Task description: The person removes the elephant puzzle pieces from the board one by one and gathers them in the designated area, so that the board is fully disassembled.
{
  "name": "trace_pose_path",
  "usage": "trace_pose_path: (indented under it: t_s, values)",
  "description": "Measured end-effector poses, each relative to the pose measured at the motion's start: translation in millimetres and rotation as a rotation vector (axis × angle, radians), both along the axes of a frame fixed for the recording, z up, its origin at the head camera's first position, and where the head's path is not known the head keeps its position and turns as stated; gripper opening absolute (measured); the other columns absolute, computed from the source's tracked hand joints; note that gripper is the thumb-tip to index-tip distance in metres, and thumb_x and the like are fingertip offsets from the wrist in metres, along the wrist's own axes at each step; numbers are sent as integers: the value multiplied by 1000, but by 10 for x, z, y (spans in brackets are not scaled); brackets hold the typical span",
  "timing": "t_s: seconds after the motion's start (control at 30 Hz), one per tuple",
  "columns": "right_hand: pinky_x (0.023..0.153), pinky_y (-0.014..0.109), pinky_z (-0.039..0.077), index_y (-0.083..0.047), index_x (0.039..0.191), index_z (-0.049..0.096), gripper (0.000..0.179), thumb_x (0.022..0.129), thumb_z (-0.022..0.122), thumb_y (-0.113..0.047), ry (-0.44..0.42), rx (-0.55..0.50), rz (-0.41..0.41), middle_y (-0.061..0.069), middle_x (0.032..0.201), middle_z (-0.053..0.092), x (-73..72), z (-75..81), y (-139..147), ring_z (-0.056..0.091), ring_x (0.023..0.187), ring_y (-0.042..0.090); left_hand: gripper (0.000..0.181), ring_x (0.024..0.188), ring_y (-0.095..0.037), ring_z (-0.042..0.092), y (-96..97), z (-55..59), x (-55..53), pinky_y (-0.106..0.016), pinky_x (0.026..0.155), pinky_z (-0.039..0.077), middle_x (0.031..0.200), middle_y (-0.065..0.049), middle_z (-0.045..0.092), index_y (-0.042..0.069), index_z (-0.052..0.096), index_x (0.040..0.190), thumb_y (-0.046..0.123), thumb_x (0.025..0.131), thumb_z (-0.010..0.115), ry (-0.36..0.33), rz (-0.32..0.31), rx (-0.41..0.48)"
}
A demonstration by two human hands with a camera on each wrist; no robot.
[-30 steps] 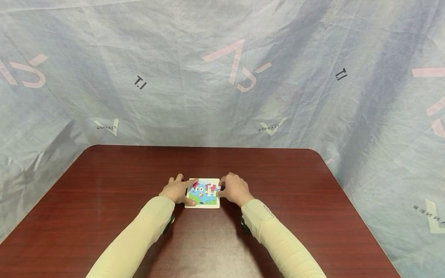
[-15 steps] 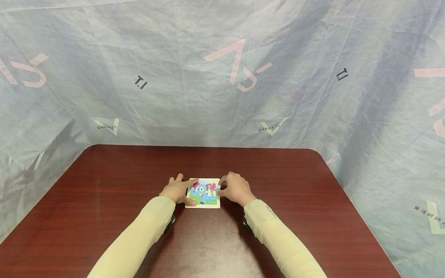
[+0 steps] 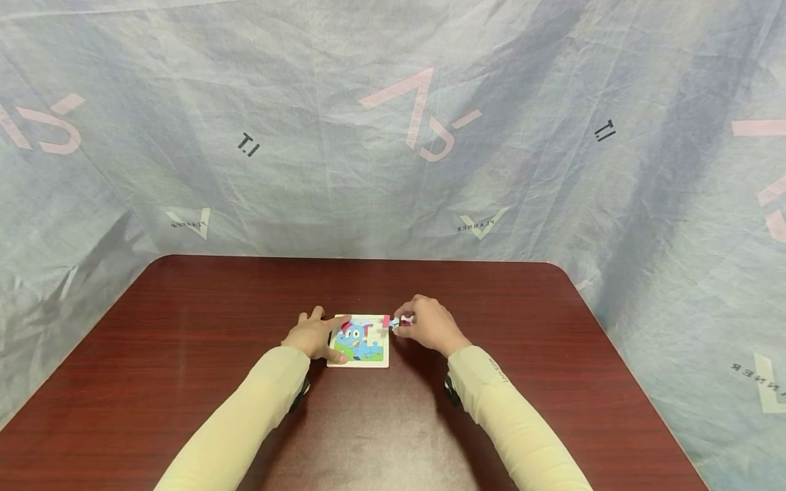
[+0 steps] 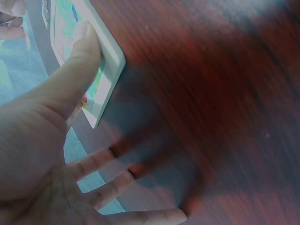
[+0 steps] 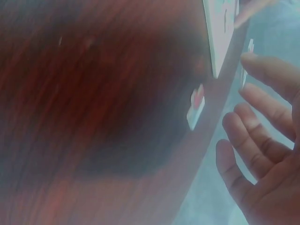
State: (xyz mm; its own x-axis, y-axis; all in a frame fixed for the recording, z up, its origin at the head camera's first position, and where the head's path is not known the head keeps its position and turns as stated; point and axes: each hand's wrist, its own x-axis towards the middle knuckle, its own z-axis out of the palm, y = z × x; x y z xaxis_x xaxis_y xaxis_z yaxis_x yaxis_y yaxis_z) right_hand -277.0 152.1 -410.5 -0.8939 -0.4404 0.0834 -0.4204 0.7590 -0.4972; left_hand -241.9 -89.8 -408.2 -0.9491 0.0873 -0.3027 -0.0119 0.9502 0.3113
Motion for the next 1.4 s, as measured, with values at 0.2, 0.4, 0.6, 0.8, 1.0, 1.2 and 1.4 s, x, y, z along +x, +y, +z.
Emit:
trace_pose_path:
  t_s: [0.2,0.4,0.6,0.8,1.0,1.2,1.4]
  values:
    - [71,33,48,-7,106,78,22,86,83,-13,19,-25,19,8,95,64,-43,13,170,57,80,17,88,145,-49,25,-8,4,-4,-81,90,40,162,-22,24,27,45,155,35,79,89,-7,-3,3]
    - [73,34,50,-7,108,77,22,87,81,-13,19,-10,5,5,95,63,-57,-5,292,59,83,17,88,145,-49,24,-17,3,-9,-81,89,41,162,-22,25,28,44,156,36,79,88,-12,-9,-5]
    - [73,36,50,-6,110,77,22,89,79,-13,15,9,-13,4,95,63,-73,-15,412,59,83,17,88,145,-49,25,-15,1,-5,-81,90,40,162,-22,25,28,45,155,35,79,88,-11,0,0]
    - [76,39,51,-5,112,76,24,90,78,-13,22,37,-36,5,95,63,-98,-55,539,59,83,19,87,145,-49,24,-9,3,2,-81,90,40,162,-22,24,28,45,155,35,80,88,-11,3,5]
    - [75,40,51,-4,112,76,24,90,78,-14,1,57,-61,6,95,63,-107,-103,628,59,84,20,87,146,-49,23,-1,5,-1,-81,91,40,162,-22,24,28,45,155,35,80,88,-14,6,3]
    - [76,41,52,-5,112,77,23,90,77,-13,-19,76,-84,6,96,64,-110,-135,678,60,87,22,88,145,-48,24,2,2,-4,-80,91,40,162,-21,24,28,45,155,35,79,88,-15,5,5]
    - [76,41,51,-5,111,77,22,90,77,-12,-30,88,-93,6,94,64,-113,-144,699,59,86,22,89,147,-48,21,1,-7,-9,-81,92,38,163,-21,22,29,43,156,35,80,87,-26,5,12]
